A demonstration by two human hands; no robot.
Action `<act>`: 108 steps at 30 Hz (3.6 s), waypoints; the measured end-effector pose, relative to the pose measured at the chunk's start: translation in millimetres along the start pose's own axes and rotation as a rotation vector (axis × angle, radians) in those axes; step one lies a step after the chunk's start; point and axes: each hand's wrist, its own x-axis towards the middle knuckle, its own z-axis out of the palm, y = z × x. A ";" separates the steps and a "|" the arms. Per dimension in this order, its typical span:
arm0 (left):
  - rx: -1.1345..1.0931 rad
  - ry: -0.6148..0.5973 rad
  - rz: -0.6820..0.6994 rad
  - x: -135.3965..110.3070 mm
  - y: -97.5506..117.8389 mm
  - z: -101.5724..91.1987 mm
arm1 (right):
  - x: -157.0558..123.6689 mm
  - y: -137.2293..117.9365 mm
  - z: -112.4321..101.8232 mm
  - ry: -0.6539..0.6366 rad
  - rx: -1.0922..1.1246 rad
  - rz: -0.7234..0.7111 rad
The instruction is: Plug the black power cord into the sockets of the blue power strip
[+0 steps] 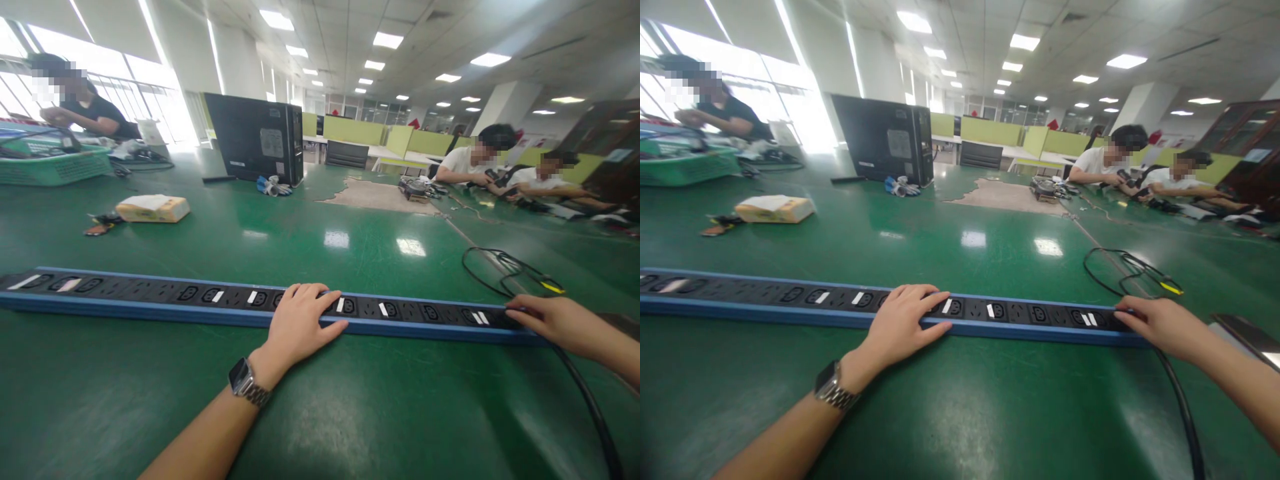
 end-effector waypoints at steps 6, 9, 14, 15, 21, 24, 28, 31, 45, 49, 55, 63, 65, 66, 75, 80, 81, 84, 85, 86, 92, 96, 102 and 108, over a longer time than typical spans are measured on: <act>0.007 -0.008 -0.006 0.7 0.6 -0.8 | 0.2 -0.8 -4.4 -0.142 0.041 0.023; 0.009 -0.019 -0.005 1.4 0.9 -0.9 | 2.9 -6.7 -25.8 -0.063 0.050 0.069; 0.006 -0.008 -0.003 1.6 0.7 -0.8 | 9.1 -55.8 -47.9 -0.035 0.148 0.045; 0.003 -0.007 -0.004 1.4 0.6 -0.8 | 11.0 -69.0 -46.0 -0.079 0.176 0.010; -0.014 -0.001 -0.002 1.1 1.0 -1.4 | 22.0 -115.9 -23.5 -0.125 0.207 -0.036; -0.009 -0.006 -0.005 1.2 1.8 -1.8 | 23.9 -117.8 -22.6 -0.122 0.212 -0.023; -0.006 -0.012 -0.005 1.0 2.2 -1.9 | 24.9 -116.4 -24.7 -0.133 0.239 -0.030; -0.006 -0.010 -0.005 0.7 1.9 -1.9 | 26.1 -116.4 -23.8 -0.132 0.223 -0.014; -0.017 0.004 0.000 0.5 0.8 -1.2 | 23.1 -129.1 -12.1 -0.059 0.078 -0.018; -0.030 0.013 0.000 0.2 0.6 -0.7 | 18.8 -133.3 -4.1 -0.014 0.045 -0.008; -0.025 0.022 -0.003 -0.8 0.5 -0.1 | 19.4 -131.0 -19.2 0.001 0.052 0.009; -0.028 0.020 -0.015 -0.3 0.2 -0.2 | 28.1 -180.6 -76.3 0.008 0.342 0.026; -0.028 0.019 -0.014 -0.5 0.8 -0.9 | 31.4 -207.1 -66.0 -0.046 0.416 -0.020; -0.028 0.018 -0.012 -0.6 1.2 -1.3 | 33.2 -219.7 -58.6 -0.061 0.431 -0.048; -0.049 0.017 -0.014 -0.9 2.8 -2.9 | 51.9 -270.6 -20.9 -0.036 0.393 -0.101; -0.206 0.121 -0.059 -0.2 13.4 -11.8 | 57.7 -272.5 -22.8 -0.026 0.264 -0.124; -0.274 0.111 -0.074 -0.9 18.2 -13.8 | 57.8 -274.3 -23.0 -0.023 0.233 -0.133; -0.519 -0.037 -0.134 -6.8 37.4 -16.2 | 56.5 -282.4 -20.1 0.010 0.149 -0.135; -0.606 -0.096 -0.158 -9.8 44.4 -15.3 | 55.7 -285.2 -17.8 0.025 0.127 -0.131; -0.691 -0.144 -0.185 -12.9 51.3 -13.3 | 54.7 -287.5 -15.1 0.040 0.116 -0.125; -1.221 -0.250 -0.417 -12.4 82.8 12.5 | 46.6 -285.4 -3.1 0.094 0.241 -0.097; -1.649 -0.240 -0.759 6.6 97.0 23.4 | 43.9 -272.6 -4.9 0.055 0.314 -0.100; -1.646 -0.134 -0.901 17.2 102.1 29.0 | 44.2 -235.8 16.6 0.182 0.370 -0.093; -1.579 -0.054 -0.929 16.9 104.9 33.2 | 38.3 -222.4 46.3 0.238 0.132 -0.041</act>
